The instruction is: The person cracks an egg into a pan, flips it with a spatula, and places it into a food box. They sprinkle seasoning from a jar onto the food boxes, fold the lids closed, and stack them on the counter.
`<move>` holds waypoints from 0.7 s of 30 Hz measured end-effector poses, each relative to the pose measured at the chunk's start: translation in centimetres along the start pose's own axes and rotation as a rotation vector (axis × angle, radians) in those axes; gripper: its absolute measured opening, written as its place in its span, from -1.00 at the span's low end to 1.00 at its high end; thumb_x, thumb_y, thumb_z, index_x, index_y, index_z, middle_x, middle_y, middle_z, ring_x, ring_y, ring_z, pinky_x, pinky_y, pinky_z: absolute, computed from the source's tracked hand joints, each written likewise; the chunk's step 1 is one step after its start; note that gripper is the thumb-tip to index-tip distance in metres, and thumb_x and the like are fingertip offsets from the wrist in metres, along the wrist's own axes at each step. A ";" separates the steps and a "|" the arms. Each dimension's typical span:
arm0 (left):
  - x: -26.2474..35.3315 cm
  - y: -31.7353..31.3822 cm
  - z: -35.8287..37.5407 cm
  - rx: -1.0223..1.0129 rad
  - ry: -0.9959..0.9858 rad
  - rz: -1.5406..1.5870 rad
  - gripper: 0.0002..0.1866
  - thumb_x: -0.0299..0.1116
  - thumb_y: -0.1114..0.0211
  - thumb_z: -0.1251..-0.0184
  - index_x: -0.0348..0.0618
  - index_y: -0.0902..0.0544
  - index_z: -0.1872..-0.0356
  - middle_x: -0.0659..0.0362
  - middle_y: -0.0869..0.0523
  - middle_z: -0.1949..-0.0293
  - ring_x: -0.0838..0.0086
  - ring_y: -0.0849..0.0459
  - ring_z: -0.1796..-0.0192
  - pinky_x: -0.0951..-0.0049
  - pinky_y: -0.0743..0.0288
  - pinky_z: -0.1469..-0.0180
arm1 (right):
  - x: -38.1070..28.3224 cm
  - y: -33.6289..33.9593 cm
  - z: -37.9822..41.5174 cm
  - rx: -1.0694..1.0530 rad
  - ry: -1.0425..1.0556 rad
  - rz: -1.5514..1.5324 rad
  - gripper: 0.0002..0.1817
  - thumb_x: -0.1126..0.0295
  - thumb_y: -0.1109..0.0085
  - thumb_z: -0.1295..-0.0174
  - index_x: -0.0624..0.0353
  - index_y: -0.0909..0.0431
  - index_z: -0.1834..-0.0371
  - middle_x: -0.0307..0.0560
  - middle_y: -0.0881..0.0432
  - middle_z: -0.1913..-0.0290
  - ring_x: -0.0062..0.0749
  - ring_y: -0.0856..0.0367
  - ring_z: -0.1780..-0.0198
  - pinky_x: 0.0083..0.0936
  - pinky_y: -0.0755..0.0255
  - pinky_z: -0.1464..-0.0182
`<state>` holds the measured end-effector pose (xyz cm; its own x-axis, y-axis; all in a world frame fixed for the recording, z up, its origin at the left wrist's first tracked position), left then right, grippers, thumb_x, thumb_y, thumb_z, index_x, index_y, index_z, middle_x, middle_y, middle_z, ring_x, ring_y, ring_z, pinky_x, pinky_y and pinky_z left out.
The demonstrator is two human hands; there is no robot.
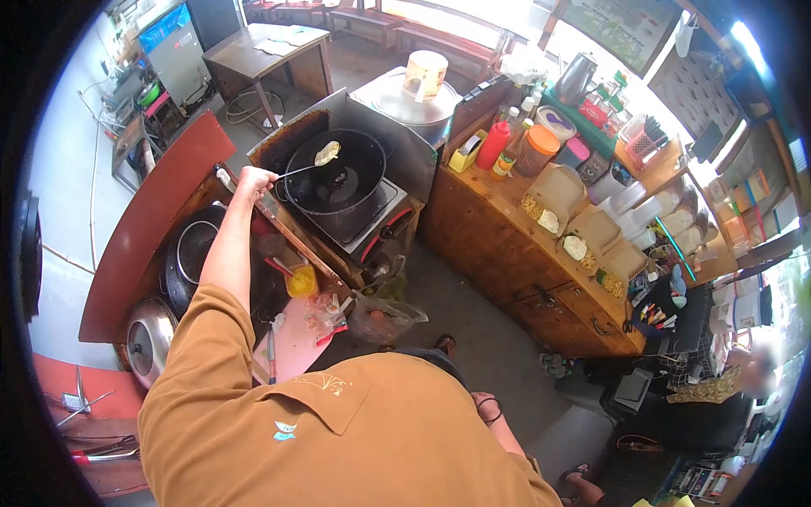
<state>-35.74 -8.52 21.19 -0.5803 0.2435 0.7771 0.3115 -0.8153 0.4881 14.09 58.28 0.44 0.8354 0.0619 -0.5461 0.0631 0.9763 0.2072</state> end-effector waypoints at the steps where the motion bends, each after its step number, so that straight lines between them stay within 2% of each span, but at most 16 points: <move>1: 0.1 0.1 -0.2 -0.007 0.003 0.000 -0.84 -0.44 -0.47 -0.11 -0.28 -0.71 0.56 0.17 -0.61 0.68 0.60 -0.40 0.74 0.47 -0.13 0.71 | -0.3 0.0 0.1 0.020 0.011 0.020 -0.75 0.44 -0.19 -0.32 0.41 -0.67 0.07 -0.08 -0.75 0.19 -0.31 -0.70 0.20 -0.34 -0.58 0.13; 5: 0.3 0.7 -0.7 -0.018 0.036 0.005 -0.86 -0.44 -0.46 -0.14 -0.26 -0.72 0.53 0.20 -0.59 0.67 0.62 -0.36 0.74 0.50 -0.10 0.71 | 0.6 0.4 -1.8 0.025 -0.008 0.085 -0.75 0.43 -0.18 -0.33 0.38 -0.67 0.05 -0.08 -0.75 0.19 -0.30 -0.70 0.21 -0.32 -0.58 0.14; 7: 0.7 1.0 -0.5 -0.030 0.040 -0.003 -0.85 -0.43 -0.46 -0.16 -0.26 -0.72 0.53 0.20 -0.59 0.66 0.63 -0.36 0.74 0.50 -0.10 0.71 | 3.5 0.5 -4.3 -0.041 -0.131 -0.131 -0.75 0.43 -0.17 -0.34 0.38 -0.67 0.05 -0.08 -0.75 0.19 -0.28 -0.70 0.20 -0.32 -0.58 0.14; 8: 0.7 0.9 -0.6 -0.044 0.045 -0.006 -0.85 -0.42 -0.46 -0.17 -0.26 -0.72 0.52 0.21 -0.60 0.66 0.63 -0.35 0.74 0.51 -0.10 0.71 | 3.7 0.4 -4.2 -0.041 -0.135 -0.136 -0.75 0.43 -0.17 -0.34 0.38 -0.67 0.05 -0.08 -0.75 0.19 -0.28 -0.70 0.20 -0.32 -0.58 0.14; 11: 0.9 1.1 -0.9 -0.043 0.050 -0.024 -0.84 -0.41 -0.46 -0.19 -0.26 -0.72 0.51 0.20 -0.59 0.66 0.64 -0.34 0.74 0.51 -0.09 0.71 | 2.6 0.4 -3.6 -0.015 -0.059 -0.007 -0.76 0.42 -0.17 -0.34 0.37 -0.67 0.06 -0.03 -0.74 0.15 -0.23 -0.70 0.16 -0.30 -0.57 0.11; 15: 1.0 1.2 -0.7 -0.048 0.051 -0.027 -0.84 -0.40 -0.46 -0.19 -0.26 -0.72 0.50 0.21 -0.59 0.66 0.64 -0.33 0.74 0.52 -0.08 0.71 | 3.0 0.1 -3.8 -0.024 -0.091 -0.084 -0.76 0.43 -0.17 -0.34 0.37 -0.66 0.05 -0.02 -0.73 0.13 -0.21 -0.70 0.16 -0.28 -0.58 0.10; 17: 1.2 1.3 -0.5 -0.050 0.036 -0.025 -0.85 -0.40 -0.47 -0.18 -0.25 -0.73 0.48 0.20 -0.60 0.66 0.64 -0.33 0.74 0.52 -0.09 0.71 | 2.6 -0.2 -3.5 -0.054 -0.027 -0.058 -0.75 0.45 -0.16 -0.34 0.38 -0.64 0.01 -0.03 -0.73 0.13 -0.20 -0.70 0.17 -0.26 -0.58 0.10; 21: 1.2 1.2 -0.5 -0.054 0.030 -0.029 -0.86 -0.41 -0.47 -0.18 -0.24 -0.74 0.48 0.22 -0.58 0.67 0.65 -0.32 0.74 0.53 -0.06 0.71 | 2.3 -0.5 -3.1 -0.071 -0.030 -0.054 -0.75 0.45 -0.13 -0.37 0.38 -0.63 0.00 -0.02 -0.73 0.13 -0.23 -0.70 0.15 -0.27 -0.58 0.09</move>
<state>-36.41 -9.46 22.51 -0.6113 0.2520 0.7502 0.2538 -0.8355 0.4874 14.25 58.60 -3.45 0.8478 0.0033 -0.5304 0.0711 0.9903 0.1197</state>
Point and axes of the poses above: each hand's wrist, its own z-axis away from the middle knuckle, its own y-axis out of the back of the hand, x = y × z, the point moved 5 cm from there along -z, towards the middle knuckle
